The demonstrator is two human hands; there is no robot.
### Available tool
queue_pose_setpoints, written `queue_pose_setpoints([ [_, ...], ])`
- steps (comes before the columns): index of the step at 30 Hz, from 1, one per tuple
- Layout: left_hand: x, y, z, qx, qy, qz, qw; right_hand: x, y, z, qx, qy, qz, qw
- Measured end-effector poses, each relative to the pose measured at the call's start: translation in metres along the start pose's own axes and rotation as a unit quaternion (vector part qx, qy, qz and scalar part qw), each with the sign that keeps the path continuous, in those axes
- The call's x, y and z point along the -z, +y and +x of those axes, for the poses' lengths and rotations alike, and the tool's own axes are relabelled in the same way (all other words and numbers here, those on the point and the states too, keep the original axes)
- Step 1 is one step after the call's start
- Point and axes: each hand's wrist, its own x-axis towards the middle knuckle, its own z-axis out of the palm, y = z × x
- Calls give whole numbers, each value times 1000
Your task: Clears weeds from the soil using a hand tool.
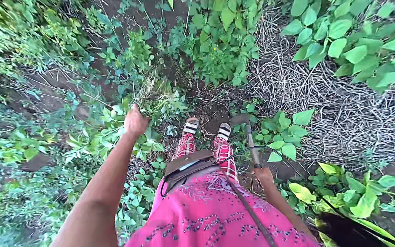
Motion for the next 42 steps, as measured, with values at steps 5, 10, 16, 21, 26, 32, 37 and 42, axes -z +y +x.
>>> queue_pose_setpoints([
  [5, -19, -9, -68, 59, 8, -71, 996, 52, 14, 16, 43, -6, -39, 998],
  [10, -51, -22, -89, 70, -9, -80, 994, 82, 0, 23, 71, -2, -82, 994],
  [16, -109, 9, -55, 27, -93, -29, 995, 82, -33, 33, 134, -18, -109, 985],
  [21, -182, 62, 28, -40, -181, 17, 983, 50, -122, 66, 182, -25, -114, 976],
  [26, -263, 104, 149, -126, -219, 18, 967, -5, -265, 139, 280, -10, -124, 952],
  [32, -342, 129, 267, -237, -130, 111, 956, -86, -411, 184, 368, 14, -47, 929],
  [37, -334, 97, 346, -187, -29, 52, 981, -119, -383, 247, 262, 3, -164, 951],
  [42, -313, 26, 378, 37, -57, -104, 992, -87, -354, 225, 225, -30, -85, 970],
])
